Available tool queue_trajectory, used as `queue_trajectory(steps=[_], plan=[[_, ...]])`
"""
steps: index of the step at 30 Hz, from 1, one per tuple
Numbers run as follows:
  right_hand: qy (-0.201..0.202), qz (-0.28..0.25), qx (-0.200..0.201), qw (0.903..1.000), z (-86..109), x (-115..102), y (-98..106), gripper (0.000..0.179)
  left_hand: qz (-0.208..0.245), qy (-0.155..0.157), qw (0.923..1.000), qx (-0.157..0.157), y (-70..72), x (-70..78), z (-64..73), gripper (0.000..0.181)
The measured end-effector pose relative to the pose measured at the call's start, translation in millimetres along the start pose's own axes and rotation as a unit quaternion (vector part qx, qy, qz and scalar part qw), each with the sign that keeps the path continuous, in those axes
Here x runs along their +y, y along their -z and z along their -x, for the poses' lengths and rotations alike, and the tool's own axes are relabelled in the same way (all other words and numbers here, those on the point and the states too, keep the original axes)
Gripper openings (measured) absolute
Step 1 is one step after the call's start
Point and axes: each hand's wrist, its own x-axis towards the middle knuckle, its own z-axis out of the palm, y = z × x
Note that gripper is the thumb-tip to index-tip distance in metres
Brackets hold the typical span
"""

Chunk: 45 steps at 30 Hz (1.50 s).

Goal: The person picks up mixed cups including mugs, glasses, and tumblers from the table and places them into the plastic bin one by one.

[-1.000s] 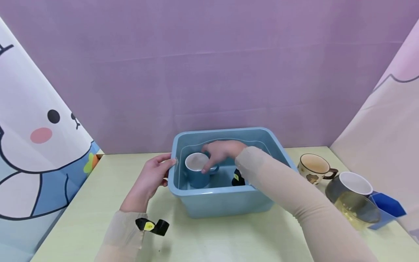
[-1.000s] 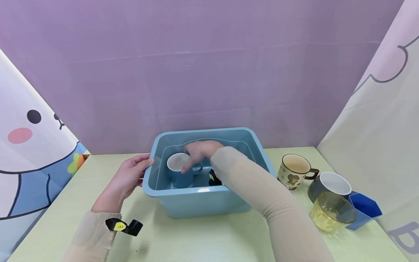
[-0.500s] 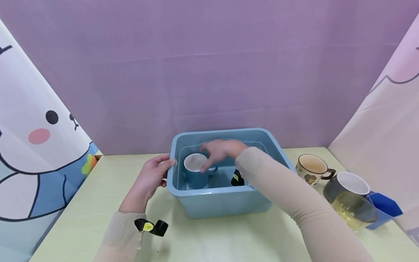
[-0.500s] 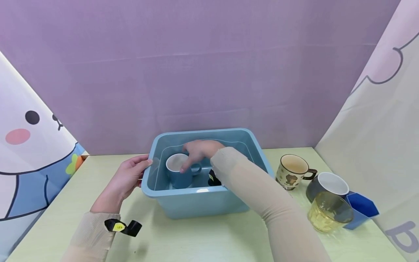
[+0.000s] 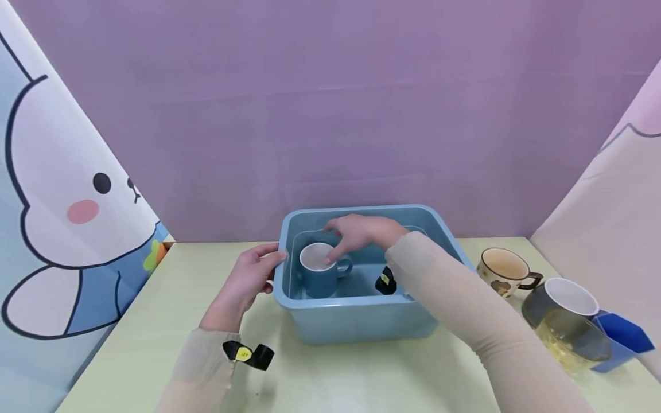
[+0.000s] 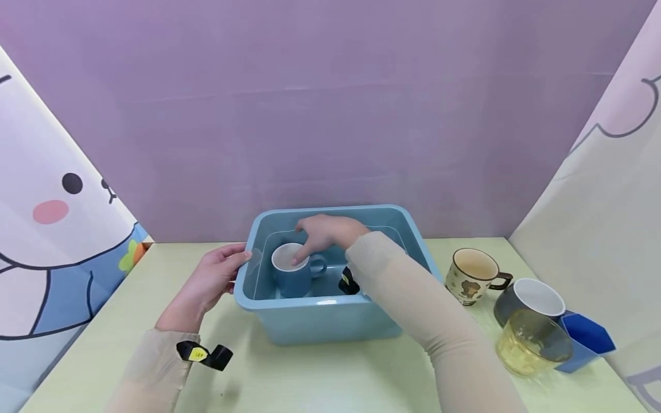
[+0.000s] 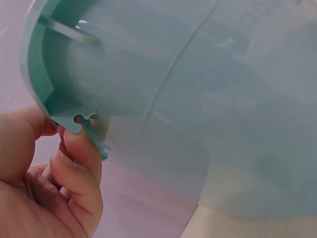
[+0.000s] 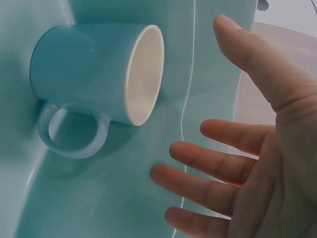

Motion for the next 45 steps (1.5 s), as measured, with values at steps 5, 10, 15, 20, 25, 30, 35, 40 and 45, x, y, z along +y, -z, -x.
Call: queue_trajectory(steps=[5, 10, 15, 20, 25, 30, 35, 40, 45], plan=[[0.003, 0.0, 0.005, 1.0, 4.0, 1, 3, 0.083, -0.002, -0.004, 1.0, 0.002, -1.6, -0.2, -1.4, 0.043], [0.0, 0.007, 0.015, 0.9999, 9.0, 3, 7, 0.082, -0.005, -0.006, 1.0, 0.004, -2.2, -0.5, -2.9, 0.043], [-0.007, 0.004, 0.021, 0.9997, 14.2, 7, 9, 0.082, -0.004, -0.007, 1.0, 0.002, -3.2, -0.2, -5.7, 0.042], [-0.017, 0.006, 0.024, 0.9995, 18.5, 11, 11, 0.081, -0.004, -0.012, 0.9999, -0.002, -4.2, 0.0, -8.1, 0.042], [-0.024, 0.004, 0.024, 0.9994, 22.9, 12, 12, 0.082, -0.002, -0.011, 0.9999, -0.003, -5.0, 0.6, -7.6, 0.042], [-0.031, 0.008, 0.023, 0.9992, 28.7, 11, 12, 0.082, 0.002, -0.011, 0.9999, -0.002, -4.7, 0.4, -7.3, 0.042], [-0.036, 0.006, 0.027, 0.9989, 33.6, 13, 13, 0.085, 0.002, -0.008, 1.0, -0.001, -4.5, 0.6, -7.0, 0.042], [-0.046, 0.008, 0.034, 0.9983, 38.1, 15, 16, 0.085, 0.005, -0.008, 1.0, -0.001, -4.7, 1.0, -7.3, 0.042], [-0.051, 0.014, 0.039, 0.9978, 41.5, 16, 19, 0.084, 0.006, -0.007, 1.0, -0.001, -4.5, 1.1, -7.4, 0.042]])
